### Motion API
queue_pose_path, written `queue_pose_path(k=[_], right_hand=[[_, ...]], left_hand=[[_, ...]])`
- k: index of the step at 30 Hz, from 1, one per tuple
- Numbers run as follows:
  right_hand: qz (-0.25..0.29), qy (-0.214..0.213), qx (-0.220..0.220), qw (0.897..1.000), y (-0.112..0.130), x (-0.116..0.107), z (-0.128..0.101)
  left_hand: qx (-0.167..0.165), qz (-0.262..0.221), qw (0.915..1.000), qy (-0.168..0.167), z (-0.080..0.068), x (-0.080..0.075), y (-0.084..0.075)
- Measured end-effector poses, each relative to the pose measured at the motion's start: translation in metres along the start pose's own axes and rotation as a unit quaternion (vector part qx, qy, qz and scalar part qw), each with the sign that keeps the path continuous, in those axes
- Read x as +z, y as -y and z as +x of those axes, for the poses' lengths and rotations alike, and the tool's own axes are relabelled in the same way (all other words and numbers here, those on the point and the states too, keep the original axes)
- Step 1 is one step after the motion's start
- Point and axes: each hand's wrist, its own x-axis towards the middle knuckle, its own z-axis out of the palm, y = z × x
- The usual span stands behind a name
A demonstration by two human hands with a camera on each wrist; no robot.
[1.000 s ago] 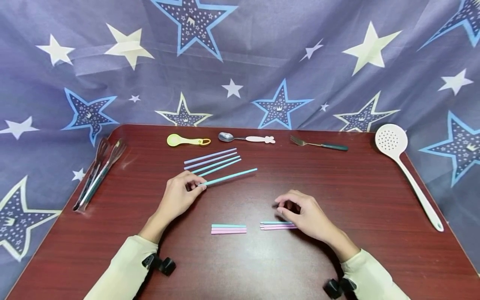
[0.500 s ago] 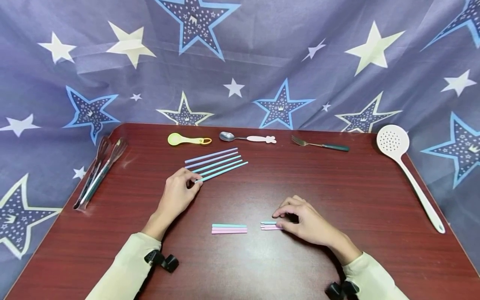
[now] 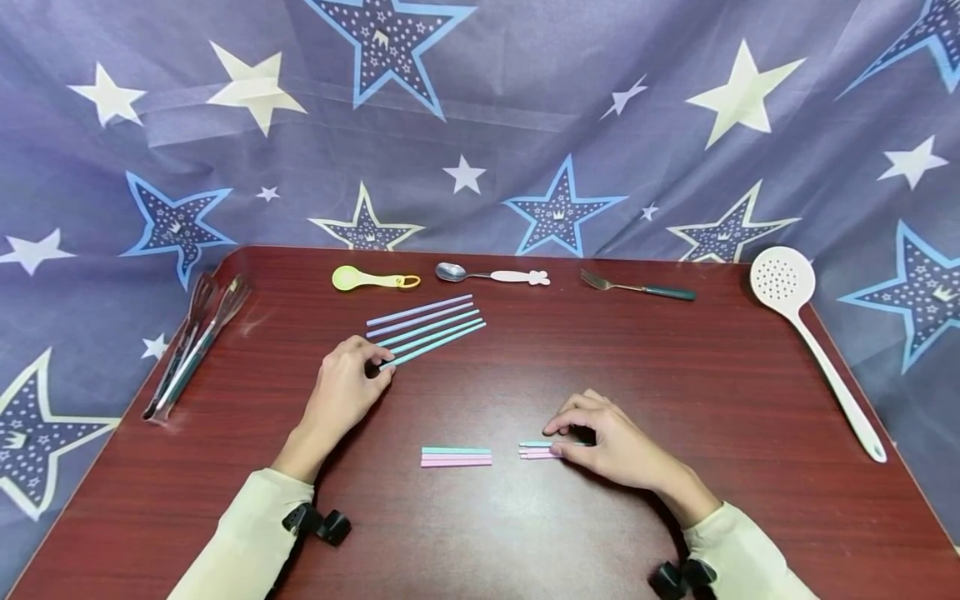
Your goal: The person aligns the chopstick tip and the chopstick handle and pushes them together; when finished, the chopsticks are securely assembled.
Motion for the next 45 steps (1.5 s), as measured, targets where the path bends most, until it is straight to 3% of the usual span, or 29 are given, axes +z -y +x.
queue_pose_path(k=[3,6,8,10,12,13,17,34,45], right_hand=[[0.001,0.0,-0.001,1.0,0.0,0.001,0.0],[0.002,-0.001,0.001,1.0,0.0,0.001,-0.001],[0.0,-0.002,0.0,1.0,0.0,0.001,-0.001],[-0.002,-0.005,-0.004,1.0,0.0,0.002,-0.001],[-0.003,-0.009,-0.007,1.0,0.0,0.002,0.0],[-0.004,-0.009,-0.009,1.0,0.0,0.002,0.0],[-0.006,-0.006,-0.004,1.0,0.001,0.001,0.0],[-0.003,0.0,0.009,1.0,0.005,0.0,0.0],[-0.005,-0.016,-0.006,1.0,0.002,0.003,0.001]], left_hand=[[0.013,-0.01,0.9998,0.008,-0.001,-0.002,-0.01],[0.067,-0.045,0.994,0.073,-0.006,-0.002,-0.026],[0.108,-0.075,0.98,0.15,-0.012,-0.002,-0.038],[0.132,-0.099,0.9603,0.225,-0.018,-0.001,-0.049],[0.14,-0.109,0.9473,0.267,-0.023,-0.001,-0.057],[0.141,-0.109,0.9449,0.275,-0.025,-0.001,-0.061],[0.131,-0.12,0.9451,0.275,-0.028,-0.001,-0.068],[0.074,-0.144,0.9491,0.27,-0.03,0.005,-0.07],[0.064,-0.147,0.9526,0.259,-0.031,0.007,-0.07]])
